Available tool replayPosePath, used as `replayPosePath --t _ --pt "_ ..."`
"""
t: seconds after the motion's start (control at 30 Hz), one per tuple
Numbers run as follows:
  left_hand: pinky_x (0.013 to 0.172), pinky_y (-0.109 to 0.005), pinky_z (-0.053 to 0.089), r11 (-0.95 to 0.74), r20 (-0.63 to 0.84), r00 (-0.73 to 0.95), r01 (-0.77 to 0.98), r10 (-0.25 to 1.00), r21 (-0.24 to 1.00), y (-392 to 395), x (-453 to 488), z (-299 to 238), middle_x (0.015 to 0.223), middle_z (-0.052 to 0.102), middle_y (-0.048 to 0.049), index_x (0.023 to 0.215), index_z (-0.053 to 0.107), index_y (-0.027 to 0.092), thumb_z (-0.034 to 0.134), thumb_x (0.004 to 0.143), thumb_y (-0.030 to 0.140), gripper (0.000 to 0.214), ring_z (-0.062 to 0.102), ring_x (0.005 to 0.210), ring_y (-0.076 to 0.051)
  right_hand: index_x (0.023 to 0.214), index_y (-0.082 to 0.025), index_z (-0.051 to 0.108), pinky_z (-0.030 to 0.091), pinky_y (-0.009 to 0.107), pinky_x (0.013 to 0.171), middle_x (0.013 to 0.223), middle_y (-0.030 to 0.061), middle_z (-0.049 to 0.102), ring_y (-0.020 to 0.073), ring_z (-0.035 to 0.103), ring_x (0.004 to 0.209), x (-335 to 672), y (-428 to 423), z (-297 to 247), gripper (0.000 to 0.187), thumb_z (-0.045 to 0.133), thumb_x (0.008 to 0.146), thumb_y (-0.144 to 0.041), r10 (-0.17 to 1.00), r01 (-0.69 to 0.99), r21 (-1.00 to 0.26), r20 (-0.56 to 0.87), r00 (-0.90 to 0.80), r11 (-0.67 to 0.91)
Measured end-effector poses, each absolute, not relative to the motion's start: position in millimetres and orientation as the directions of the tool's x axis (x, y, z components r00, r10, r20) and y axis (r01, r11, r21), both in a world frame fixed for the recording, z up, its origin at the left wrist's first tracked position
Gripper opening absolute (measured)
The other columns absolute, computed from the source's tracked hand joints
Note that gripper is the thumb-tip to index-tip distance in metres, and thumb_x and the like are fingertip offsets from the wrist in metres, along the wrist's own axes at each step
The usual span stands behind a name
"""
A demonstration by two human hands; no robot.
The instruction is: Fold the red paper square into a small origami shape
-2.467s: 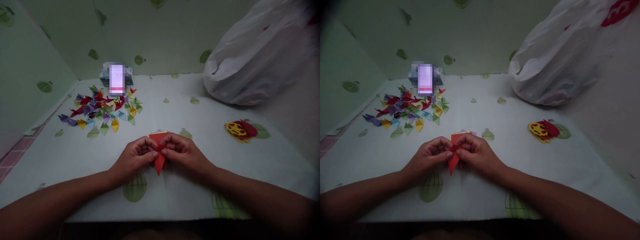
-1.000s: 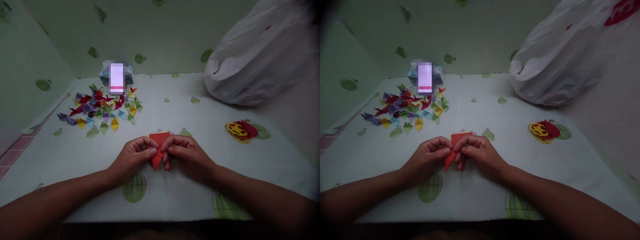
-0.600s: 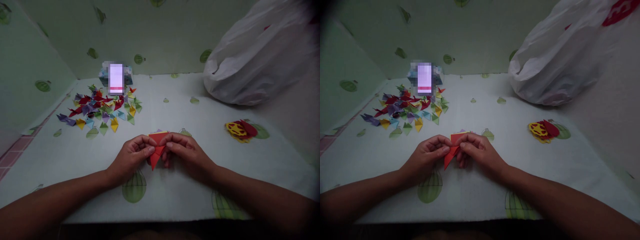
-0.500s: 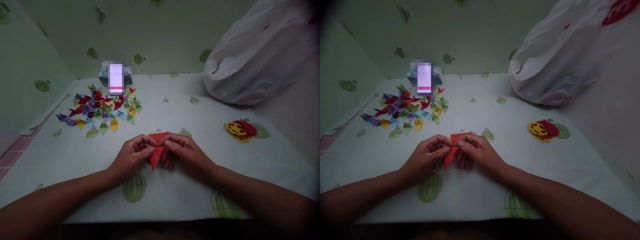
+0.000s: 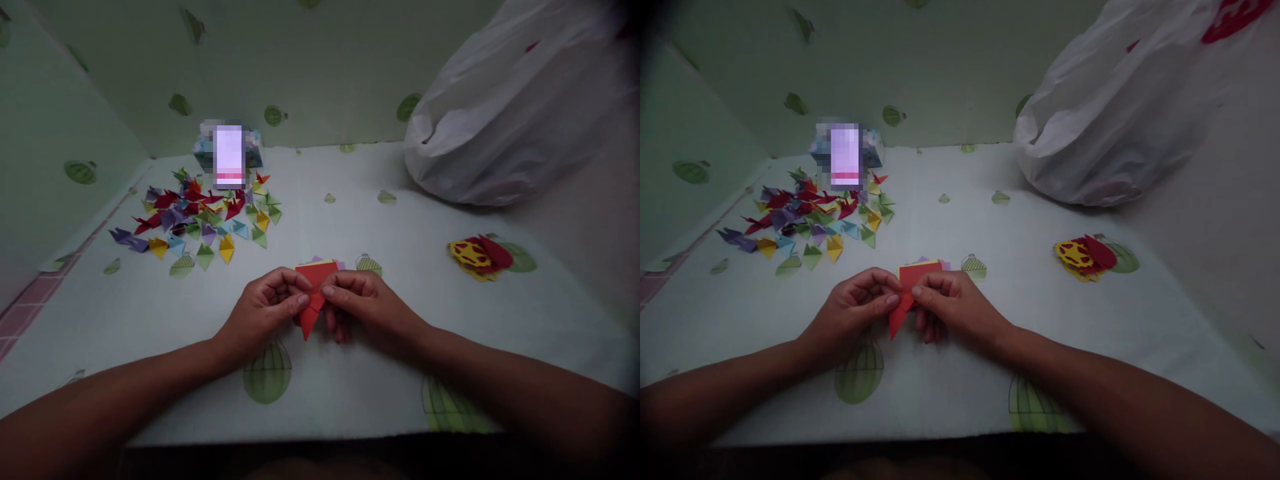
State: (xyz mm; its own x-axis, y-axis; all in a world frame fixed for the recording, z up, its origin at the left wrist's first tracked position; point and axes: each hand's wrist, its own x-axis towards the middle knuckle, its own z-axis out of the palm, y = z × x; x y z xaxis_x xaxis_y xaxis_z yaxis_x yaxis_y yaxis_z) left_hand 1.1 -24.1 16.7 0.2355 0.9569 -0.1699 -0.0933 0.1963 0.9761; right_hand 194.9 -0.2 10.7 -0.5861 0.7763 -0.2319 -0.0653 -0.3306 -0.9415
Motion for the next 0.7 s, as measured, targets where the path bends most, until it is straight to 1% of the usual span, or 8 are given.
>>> replayPosePath --t 0.3,0.7 --pt "0.059 -0.019 0.047 0.175 -0.148 0.237 -0.098 0.960 0.980 -23.7 1.0 15.7 0.067 0.061 0.0030 0.086 0.064 0.016 0.073 0.080 0.020 0.011 0.055 0.061 -0.008 0.072 -0.016 0.058 0.043 0.016 0.039 0.058 -0.0013 0.064 0.0072 0.057 0.041 195.2 -0.8 10.0 0.030 0.061 0.092 -0.038 0.777 -0.068 -0.941 -0.231 -0.585 -0.331" --pt "0.058 -0.017 0.047 0.109 -0.098 0.211 -0.040 0.972 0.993 -24.1 1.4 18.8 0.066 0.061 0.0039 0.083 0.063 0.016 0.072 0.079 0.018 0.010 0.055 0.060 -0.007 0.072 -0.015 0.057 0.044 0.016 0.040 0.058 -0.0009 0.065 0.0074 0.058 0.042 195.0 0.2 11.0 0.031 0.062 0.091 -0.039 0.767 -0.072 -0.939 -0.229 -0.599 -0.337"
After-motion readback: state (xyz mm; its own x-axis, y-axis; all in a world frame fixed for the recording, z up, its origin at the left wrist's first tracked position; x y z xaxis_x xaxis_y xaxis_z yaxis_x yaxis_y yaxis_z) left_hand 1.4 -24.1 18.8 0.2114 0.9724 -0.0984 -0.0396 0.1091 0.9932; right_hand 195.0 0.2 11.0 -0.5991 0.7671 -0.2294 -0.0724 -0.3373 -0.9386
